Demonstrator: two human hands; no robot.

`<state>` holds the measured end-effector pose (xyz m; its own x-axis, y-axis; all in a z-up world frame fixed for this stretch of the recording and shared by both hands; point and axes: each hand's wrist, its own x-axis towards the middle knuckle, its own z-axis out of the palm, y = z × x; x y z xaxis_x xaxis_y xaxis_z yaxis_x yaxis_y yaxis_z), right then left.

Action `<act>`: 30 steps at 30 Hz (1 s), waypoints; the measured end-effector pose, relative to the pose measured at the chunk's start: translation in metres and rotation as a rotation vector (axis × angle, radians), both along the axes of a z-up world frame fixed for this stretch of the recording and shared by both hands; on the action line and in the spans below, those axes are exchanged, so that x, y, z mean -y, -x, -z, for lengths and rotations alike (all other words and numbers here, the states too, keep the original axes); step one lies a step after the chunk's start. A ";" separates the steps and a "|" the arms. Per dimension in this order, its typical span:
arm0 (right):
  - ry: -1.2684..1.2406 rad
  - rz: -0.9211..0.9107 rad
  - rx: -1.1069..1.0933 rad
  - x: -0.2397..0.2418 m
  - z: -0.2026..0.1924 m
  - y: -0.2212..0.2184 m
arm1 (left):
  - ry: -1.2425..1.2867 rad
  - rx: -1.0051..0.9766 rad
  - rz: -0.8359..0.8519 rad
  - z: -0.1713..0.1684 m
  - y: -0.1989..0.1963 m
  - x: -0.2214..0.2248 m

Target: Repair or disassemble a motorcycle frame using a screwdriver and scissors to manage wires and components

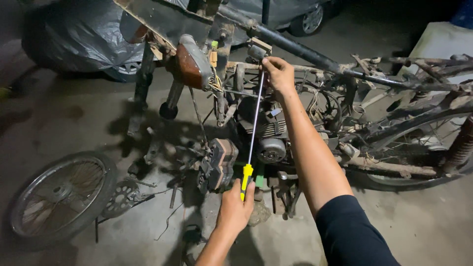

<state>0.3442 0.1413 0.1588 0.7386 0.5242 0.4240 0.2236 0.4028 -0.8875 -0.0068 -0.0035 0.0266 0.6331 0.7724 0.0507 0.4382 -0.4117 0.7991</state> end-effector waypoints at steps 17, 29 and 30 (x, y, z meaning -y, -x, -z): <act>-0.076 -0.042 -0.346 0.027 -0.015 0.042 | -0.411 0.082 -0.241 -0.008 0.004 0.004; -0.474 -1.344 -1.119 0.107 0.177 0.226 | -0.826 0.719 -0.271 -0.049 0.010 0.029; -0.640 -1.580 -1.060 0.102 0.188 0.236 | -0.935 0.732 -0.277 -0.053 0.013 0.032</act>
